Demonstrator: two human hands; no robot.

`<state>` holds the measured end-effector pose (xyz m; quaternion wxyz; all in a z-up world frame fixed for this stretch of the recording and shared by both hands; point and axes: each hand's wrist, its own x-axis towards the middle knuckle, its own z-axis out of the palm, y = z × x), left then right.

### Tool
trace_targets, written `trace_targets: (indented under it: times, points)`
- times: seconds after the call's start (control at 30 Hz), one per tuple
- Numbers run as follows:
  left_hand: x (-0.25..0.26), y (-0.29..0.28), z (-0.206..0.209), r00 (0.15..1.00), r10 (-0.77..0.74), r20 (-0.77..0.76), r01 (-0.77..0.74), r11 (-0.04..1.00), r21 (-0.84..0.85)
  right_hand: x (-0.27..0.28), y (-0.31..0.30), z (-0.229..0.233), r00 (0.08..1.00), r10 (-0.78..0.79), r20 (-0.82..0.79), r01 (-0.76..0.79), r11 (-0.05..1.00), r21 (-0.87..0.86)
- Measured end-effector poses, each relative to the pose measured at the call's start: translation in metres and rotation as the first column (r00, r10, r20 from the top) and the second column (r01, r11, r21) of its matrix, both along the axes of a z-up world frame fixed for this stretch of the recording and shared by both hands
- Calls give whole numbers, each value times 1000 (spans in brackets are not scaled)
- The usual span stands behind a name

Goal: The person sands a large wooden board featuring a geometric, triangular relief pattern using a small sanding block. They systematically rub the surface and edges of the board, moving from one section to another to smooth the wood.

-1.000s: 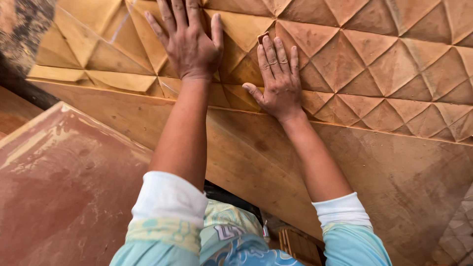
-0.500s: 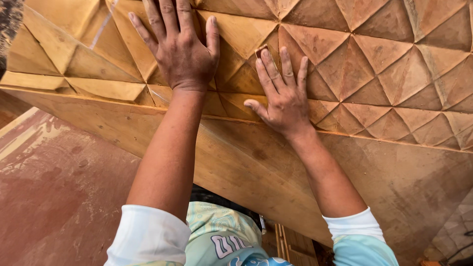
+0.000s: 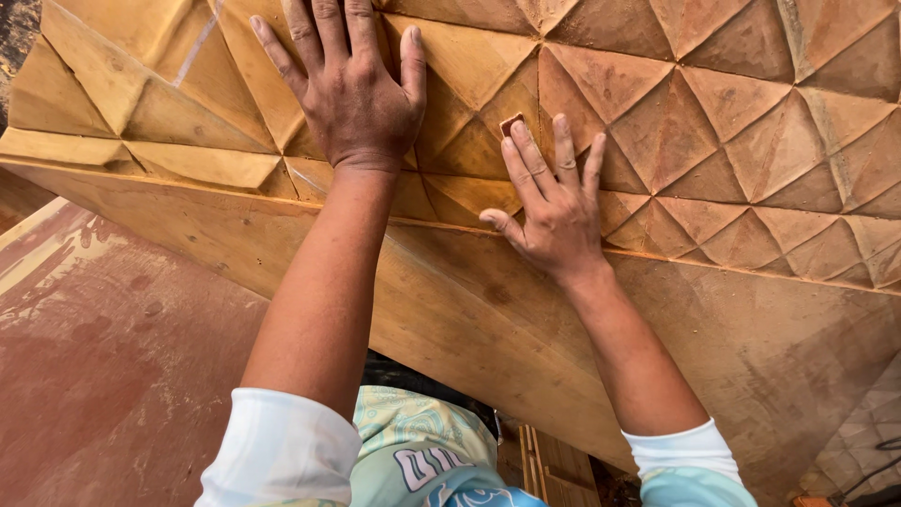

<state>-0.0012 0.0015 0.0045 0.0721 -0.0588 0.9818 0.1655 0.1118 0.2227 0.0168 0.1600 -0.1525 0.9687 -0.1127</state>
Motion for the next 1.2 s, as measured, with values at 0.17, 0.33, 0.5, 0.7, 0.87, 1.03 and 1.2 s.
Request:
trace_targets:
  times: [0.17,0.33,0.5,0.7,0.87,1.03,1.2]
  points:
    - [2,0,0,1000,8,24,-8,1000,6,-1,2,-2,997,52,-53,-53,998,-18]
    - [-1,0,2,1000,14,6,-14,999,32,1,8,2,999,35,-5,-34,999,17]
    - [1,-1,0,1000,-4,15,4,1000,18,-2,5,2,999,42,19,-42,999,-29]
    - [1,1,-2,998,-20,-63,21,1000,17,-3,6,10,1000,31,1,-31,999,22]
    - [3,-2,-3,1000,-11,20,11,1000,5,-2,-6,-13,992,-10,-129,14,999,29]
    - [0,-2,-1,999,-18,-49,18,1000,-13,-6,-14,-16,985,-73,-153,71,997,-17]
    - [1,-1,3,999,-44,-22,43,999,-9,-5,-22,11,987,-98,-128,91,994,-65]
